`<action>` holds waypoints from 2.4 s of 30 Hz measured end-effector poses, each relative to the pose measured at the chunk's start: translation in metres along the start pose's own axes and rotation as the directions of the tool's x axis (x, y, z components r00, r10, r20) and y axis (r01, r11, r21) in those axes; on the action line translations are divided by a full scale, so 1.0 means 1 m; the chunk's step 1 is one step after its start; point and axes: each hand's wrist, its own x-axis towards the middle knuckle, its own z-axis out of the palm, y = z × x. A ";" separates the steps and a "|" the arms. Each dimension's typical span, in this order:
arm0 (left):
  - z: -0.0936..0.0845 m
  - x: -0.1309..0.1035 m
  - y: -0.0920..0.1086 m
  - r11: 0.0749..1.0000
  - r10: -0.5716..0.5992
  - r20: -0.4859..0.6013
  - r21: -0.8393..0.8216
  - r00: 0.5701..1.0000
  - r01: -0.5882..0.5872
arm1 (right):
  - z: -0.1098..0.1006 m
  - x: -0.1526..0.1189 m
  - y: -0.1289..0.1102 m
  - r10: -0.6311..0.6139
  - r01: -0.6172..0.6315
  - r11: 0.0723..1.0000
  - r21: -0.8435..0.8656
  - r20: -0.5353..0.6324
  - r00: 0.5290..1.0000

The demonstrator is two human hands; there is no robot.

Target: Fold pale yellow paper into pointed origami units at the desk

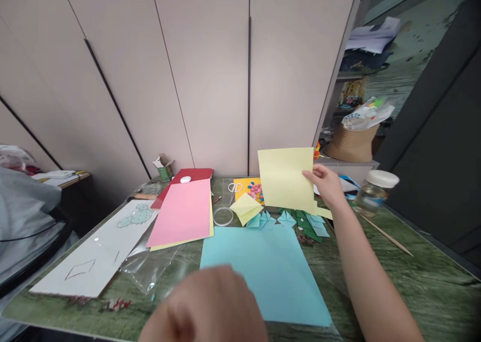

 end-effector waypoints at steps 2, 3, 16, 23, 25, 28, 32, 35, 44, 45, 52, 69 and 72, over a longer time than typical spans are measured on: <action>-0.010 0.039 0.000 0.993 0.102 -0.101 0.065 0.990 -0.096 | 0.002 -0.007 -0.014 -0.010 0.010 1.000 0.003 0.018 1.000; -0.015 0.057 -0.004 0.977 0.115 -0.243 0.204 0.963 -0.065 | 0.002 -0.011 -0.021 -0.016 0.016 1.000 0.001 0.029 0.999; -0.037 0.108 -0.057 0.615 0.063 -0.369 0.746 0.927 0.255 | 0.038 -0.071 -0.089 -0.085 0.316 0.855 -0.411 0.489 0.868; -0.055 0.108 -0.060 0.768 0.075 -0.520 0.574 0.851 0.283 | 0.021 -0.068 -0.089 0.011 0.349 0.806 -0.479 0.601 0.800; -0.059 0.107 -0.059 0.811 0.096 -0.525 0.534 0.846 0.239 | 0.014 -0.065 -0.089 0.020 0.359 0.786 -0.502 0.602 0.798; -0.063 0.107 -0.065 0.810 0.203 -0.544 0.560 0.814 0.173 | 0.006 -0.063 -0.090 -0.045 0.354 0.766 -0.537 0.505 0.862; -0.059 0.105 -0.095 0.564 0.375 -0.493 0.793 0.785 0.229 | -0.009 -0.060 -0.091 -0.137 0.261 0.715 -0.649 0.236 0.962; -0.052 0.090 -0.129 0.448 0.246 -0.258 0.885 0.934 0.127 | -0.026 -0.056 -0.090 -0.170 0.210 0.686 -0.697 0.127 0.977; -0.024 0.017 -0.185 0.529 -0.520 0.464 0.834 0.717 -0.156 | -0.051 -0.052 -0.087 -0.179 0.183 0.677 -0.712 0.082 0.980; -0.021 0.015 -0.186 0.534 -0.524 0.462 0.832 0.716 -0.146 | -0.050 -0.051 -0.087 -0.171 0.187 0.683 -0.706 0.094 0.981; -0.004 0.009 -0.179 0.572 -0.490 0.493 0.804 0.719 -0.162 | -0.033 -0.055 -0.090 -0.141 0.202 0.699 -0.686 0.145 0.979; 0.010 0.005 -0.177 0.658 -0.450 0.542 0.739 0.710 -0.147 | 0.001 -0.062 -0.112 -0.190 0.316 0.726 -0.611 0.263 0.946; 0.000 0.012 -0.181 0.622 -0.478 0.511 0.771 0.714 -0.135 | 0.000 -0.061 -0.111 -0.187 0.317 0.730 -0.606 0.269 0.945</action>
